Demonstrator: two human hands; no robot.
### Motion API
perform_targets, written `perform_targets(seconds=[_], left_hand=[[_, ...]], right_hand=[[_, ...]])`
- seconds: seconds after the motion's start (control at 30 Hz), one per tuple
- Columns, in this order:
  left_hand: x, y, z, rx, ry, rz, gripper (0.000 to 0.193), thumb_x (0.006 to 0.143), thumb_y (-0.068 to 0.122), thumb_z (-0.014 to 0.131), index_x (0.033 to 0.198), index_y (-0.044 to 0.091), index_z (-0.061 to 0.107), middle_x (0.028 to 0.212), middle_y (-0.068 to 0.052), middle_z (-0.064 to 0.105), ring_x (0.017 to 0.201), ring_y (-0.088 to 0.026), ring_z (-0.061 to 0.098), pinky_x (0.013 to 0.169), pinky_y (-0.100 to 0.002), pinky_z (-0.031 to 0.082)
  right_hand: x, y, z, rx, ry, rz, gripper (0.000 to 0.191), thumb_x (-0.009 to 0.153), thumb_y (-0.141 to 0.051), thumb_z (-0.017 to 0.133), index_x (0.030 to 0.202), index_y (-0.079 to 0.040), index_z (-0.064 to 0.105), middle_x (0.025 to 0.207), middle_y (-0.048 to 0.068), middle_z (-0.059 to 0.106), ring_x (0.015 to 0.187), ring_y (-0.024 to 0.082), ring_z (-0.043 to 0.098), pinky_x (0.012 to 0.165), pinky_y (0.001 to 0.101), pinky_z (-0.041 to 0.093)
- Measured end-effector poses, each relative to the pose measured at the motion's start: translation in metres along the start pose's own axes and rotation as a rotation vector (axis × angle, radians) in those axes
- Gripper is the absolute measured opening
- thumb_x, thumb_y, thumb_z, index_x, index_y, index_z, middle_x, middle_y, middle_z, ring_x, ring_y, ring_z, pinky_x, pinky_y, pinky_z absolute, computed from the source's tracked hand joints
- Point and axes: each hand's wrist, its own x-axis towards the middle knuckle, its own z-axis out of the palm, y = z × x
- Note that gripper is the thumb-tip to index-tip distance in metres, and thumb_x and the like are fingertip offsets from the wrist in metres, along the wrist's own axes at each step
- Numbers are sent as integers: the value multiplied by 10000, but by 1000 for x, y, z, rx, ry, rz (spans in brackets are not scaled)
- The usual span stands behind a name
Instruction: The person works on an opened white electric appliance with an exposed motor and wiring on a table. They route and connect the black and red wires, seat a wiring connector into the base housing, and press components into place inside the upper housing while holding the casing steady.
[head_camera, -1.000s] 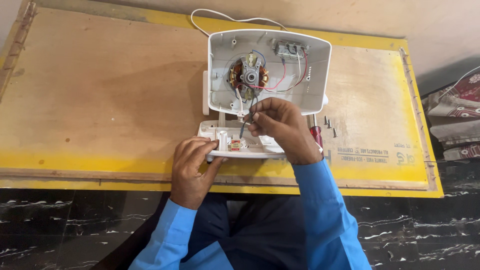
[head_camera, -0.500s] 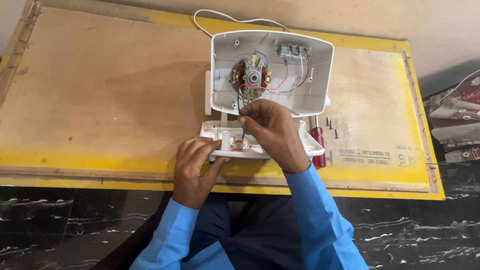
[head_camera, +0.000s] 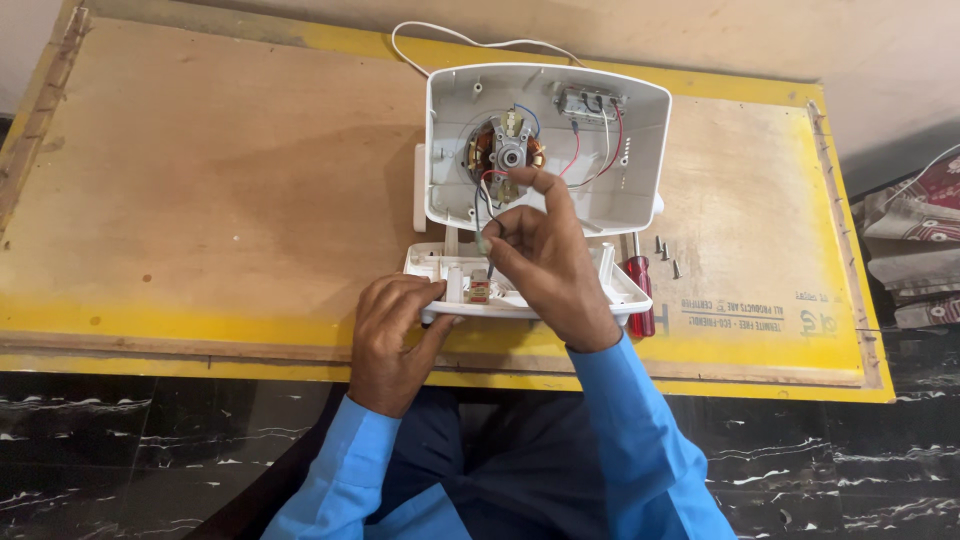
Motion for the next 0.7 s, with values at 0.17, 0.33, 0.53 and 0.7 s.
perform_targets(seconds=[0.17, 0.33, 0.53, 0.7], left_hand=[[-1, 0, 1, 1, 11, -8, 392, 732, 45, 860, 1096, 27, 716, 1073, -120, 696, 1093, -334, 634, 962, -452, 497], [0, -1, 1, 11, 7, -8, 396, 726, 47, 861, 1096, 26, 720, 1070, -124, 696, 1082, -338, 633, 953, -456, 499], [-1, -2, 2, 1, 14, 7, 404, 724, 40, 860, 1101, 22, 715, 1075, -125, 693, 1092, -340, 635, 955, -454, 504], [-1, -2, 1, 7, 9, 8, 391, 727, 36, 865, 1087, 16, 716, 1066, -127, 690, 1084, -341, 631, 946, -451, 503]], right_hand=[[0, -5, 11, -413, 120, -219, 725, 895, 2, 730, 1519, -53, 364, 946, 50, 662, 874, 133, 693, 812, 286, 591], [0, -12, 11, -704, 151, -435, 352, 963, -19, 723, 1302, -25, 631, 1049, 136, 696, 909, 210, 755, 795, 324, 598], [-2, -9, 8, -799, 286, -399, 177, 1018, -33, 662, 1190, 1, 685, 1015, 153, 751, 818, 209, 788, 715, 332, 594], [0, -7, -2, -699, 394, -329, 115, 1013, -26, 646, 1107, 8, 703, 944, 133, 754, 806, 184, 799, 680, 296, 607]])
